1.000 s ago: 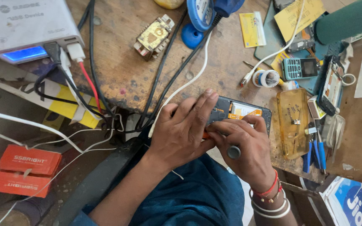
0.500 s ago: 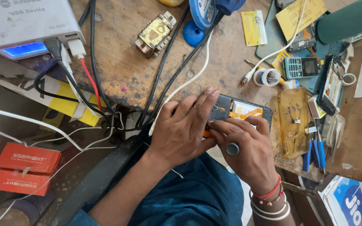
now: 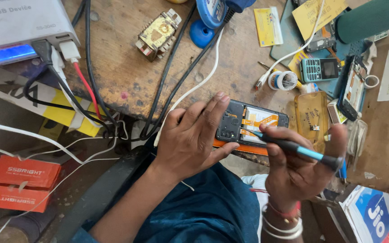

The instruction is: The person uses a screwdriver to remove screws from the back of a disassembled smartphone. After removing the screws, the person flips the phone over to check the screen, which lights up. The person then picks up a separate feature phone and connects a charging cable to it.

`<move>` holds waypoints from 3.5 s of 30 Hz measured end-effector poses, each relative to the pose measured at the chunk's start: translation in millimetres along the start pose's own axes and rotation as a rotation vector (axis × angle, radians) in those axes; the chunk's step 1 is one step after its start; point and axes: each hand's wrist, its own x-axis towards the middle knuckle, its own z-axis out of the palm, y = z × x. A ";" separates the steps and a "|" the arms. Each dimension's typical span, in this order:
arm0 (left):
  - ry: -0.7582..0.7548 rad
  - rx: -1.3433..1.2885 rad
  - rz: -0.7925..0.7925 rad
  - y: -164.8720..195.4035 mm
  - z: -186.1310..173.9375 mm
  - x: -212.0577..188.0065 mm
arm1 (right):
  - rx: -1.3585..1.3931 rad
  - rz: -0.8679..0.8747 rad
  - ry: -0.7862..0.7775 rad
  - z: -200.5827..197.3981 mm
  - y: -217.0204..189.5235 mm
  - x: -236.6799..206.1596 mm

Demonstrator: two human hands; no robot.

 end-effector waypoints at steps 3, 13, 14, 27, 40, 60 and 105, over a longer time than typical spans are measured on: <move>0.011 -0.006 -0.002 -0.1 0.2 0.3 | 0.139 0.042 0.086 16.2 7.8 -10.8; 0.016 -0.026 -0.022 -0.2 0.9 1.3 | 0.172 -0.006 0.103 34.5 25.4 -13.7; 0.009 -0.035 -0.024 -0.2 0.9 0.8 | 0.173 -0.013 0.094 34.5 25.6 -14.5; 0.036 -0.012 -0.013 0.1 2.9 -0.4 | 0.208 -0.060 0.033 38.3 29.4 -15.6; 0.033 -0.001 -0.009 0.3 4.1 -0.4 | 0.163 -0.050 0.003 36.0 26.4 -11.8; -0.015 0.037 -0.015 2.1 -1.1 1.8 | -0.404 -0.463 -0.250 25.9 -12.6 43.4; -0.045 0.128 -0.003 12.6 2.3 3.6 | -0.376 -0.346 -0.328 6.4 -12.9 43.0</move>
